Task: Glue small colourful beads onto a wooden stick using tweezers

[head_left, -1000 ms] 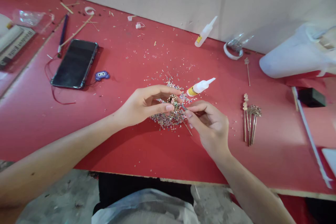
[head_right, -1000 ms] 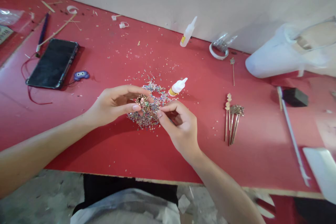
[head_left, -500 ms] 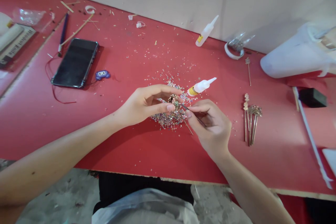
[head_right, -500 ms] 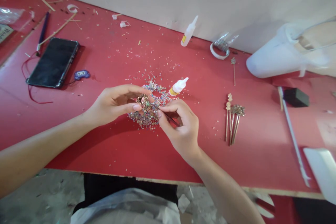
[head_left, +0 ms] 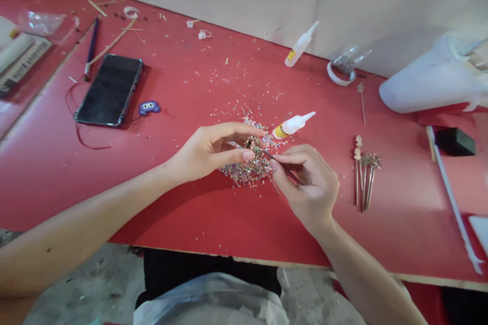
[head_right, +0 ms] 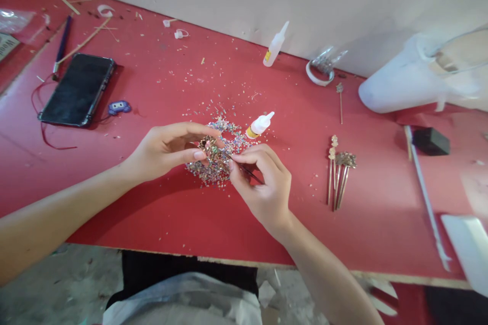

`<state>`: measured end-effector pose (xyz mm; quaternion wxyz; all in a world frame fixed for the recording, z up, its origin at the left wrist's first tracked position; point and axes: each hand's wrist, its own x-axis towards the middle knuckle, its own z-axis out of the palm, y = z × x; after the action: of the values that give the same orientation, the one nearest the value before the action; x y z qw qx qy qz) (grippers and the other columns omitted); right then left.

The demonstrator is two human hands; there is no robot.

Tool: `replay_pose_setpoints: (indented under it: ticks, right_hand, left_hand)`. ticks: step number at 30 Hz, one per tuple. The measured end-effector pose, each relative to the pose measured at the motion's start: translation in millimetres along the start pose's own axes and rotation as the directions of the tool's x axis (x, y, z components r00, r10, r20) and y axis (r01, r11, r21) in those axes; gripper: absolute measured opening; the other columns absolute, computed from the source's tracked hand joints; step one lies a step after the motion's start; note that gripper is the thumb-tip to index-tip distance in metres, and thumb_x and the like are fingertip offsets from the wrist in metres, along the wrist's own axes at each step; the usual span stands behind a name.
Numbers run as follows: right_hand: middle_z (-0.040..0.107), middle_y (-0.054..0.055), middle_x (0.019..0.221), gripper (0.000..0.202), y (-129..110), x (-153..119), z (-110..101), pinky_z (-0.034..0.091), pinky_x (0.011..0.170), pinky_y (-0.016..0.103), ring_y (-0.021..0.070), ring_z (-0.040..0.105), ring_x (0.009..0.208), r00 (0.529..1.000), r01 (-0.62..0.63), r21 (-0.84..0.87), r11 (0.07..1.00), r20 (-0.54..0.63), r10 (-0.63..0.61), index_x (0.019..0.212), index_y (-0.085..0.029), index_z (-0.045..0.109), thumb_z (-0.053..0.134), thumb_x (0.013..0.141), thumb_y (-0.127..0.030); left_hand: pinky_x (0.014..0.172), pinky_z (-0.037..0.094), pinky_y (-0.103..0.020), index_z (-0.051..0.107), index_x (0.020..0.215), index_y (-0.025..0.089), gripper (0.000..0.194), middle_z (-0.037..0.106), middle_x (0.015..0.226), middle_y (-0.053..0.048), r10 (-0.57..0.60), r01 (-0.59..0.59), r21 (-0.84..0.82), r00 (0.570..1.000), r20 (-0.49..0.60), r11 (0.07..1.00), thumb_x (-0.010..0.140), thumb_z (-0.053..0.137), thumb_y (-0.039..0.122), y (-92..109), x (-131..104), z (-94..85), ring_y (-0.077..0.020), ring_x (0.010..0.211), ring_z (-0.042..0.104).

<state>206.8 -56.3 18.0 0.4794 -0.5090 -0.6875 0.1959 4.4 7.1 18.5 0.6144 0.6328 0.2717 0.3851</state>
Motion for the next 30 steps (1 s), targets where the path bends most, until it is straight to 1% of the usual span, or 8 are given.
replay_pose_setpoints:
  ticks: [5,11,17,19,25,27,30]
  right_hand:
    - [0.062,0.001,0.077,0.018,0.0,0.4,-0.2,0.046,0.056,0.027,0.0136,0.059,0.069,1.0,0.029,-0.033,0.999,-0.006,-0.029,0.085,-0.02,0.066,0.068,0.077,-0.004]
    - [0.062,0.001,0.078,0.017,0.1,0.6,-0.7,0.047,0.058,0.027,0.0137,0.06,0.071,1.0,0.015,-0.03,0.999,-0.004,-0.015,0.086,-0.02,0.066,0.068,0.078,-0.005]
    - [0.063,0.001,0.078,0.017,-0.4,1.1,-1.7,0.048,0.059,0.028,0.0145,0.061,0.072,1.0,0.031,-0.04,0.999,0.0,-0.031,0.086,-0.021,0.066,0.068,0.078,-0.006]
    - [0.063,0.001,0.078,0.016,-1.1,0.9,-2.2,0.048,0.059,0.028,0.0146,0.061,0.072,1.0,0.013,-0.02,1.0,-0.008,-0.013,0.086,-0.021,0.067,0.068,0.079,-0.007]
    - [0.063,0.002,0.079,0.008,-2.6,-0.4,-3.0,0.047,0.056,0.027,0.0143,0.06,0.071,0.993,-0.116,0.071,0.991,0.016,0.115,0.086,-0.021,0.067,0.067,0.082,-0.014]
    - [0.062,0.001,0.079,0.009,-2.5,-0.6,-3.0,0.047,0.056,0.027,0.0137,0.06,0.071,0.992,-0.126,0.085,0.988,0.024,0.124,0.086,-0.021,0.067,0.067,0.082,-0.013]
    - [0.061,0.0,0.079,0.013,-2.4,-0.7,-2.6,0.046,0.057,0.026,0.0129,0.059,0.071,0.995,-0.104,0.083,0.991,0.019,0.103,0.085,-0.021,0.066,0.067,0.081,-0.009]
  left_hand:
    - [0.074,0.058,-0.018,0.069,0.115,0.017,0.033,0.073,0.109,-0.007,-0.009,0.009,-0.004,1.0,-0.002,1.0,0.083,0.072,0.022,0.8,0.0,-0.3,-0.014,0.093,0.069]
    - [0.073,0.058,-0.019,0.069,0.116,0.017,0.033,0.073,0.108,-0.007,-0.007,0.007,-0.002,1.0,0.001,1.0,0.083,0.072,0.024,-0.2,0.3,-0.1,-0.014,0.091,0.069]
    - [0.075,0.058,-0.019,0.069,0.116,0.018,0.034,0.073,0.11,-0.007,-0.007,0.007,0.013,1.0,0.0,1.0,0.083,0.072,0.026,-0.4,0.0,-0.5,-0.0134,0.09,0.068]
    - [0.076,0.058,-0.02,0.069,0.116,0.018,0.034,0.073,0.11,-0.007,-0.007,0.007,0.02,1.0,0.0,1.0,0.083,0.072,0.026,-0.3,-0.2,-0.8,-0.0136,0.09,0.068]
    - [0.076,0.058,-0.023,0.069,0.117,0.018,0.035,0.073,0.109,-0.009,-0.014,0.014,0.03,1.0,0.007,0.999,0.084,0.071,0.03,-0.6,-0.1,-0.9,-0.016,0.09,0.069]
    - [0.076,0.058,-0.024,0.069,0.117,0.018,0.036,0.073,0.11,-0.009,-0.015,0.014,0.038,1.0,0.004,0.999,0.084,0.071,0.03,-0.8,-0.1,-0.9,-0.0161,0.09,0.069]
    - [0.077,0.059,-0.024,0.069,0.117,0.018,0.037,0.073,0.11,-0.009,-0.016,0.016,0.047,1.0,0.001,0.999,0.084,0.071,0.032,-0.8,0.0,-0.8,-0.0167,0.091,0.069]
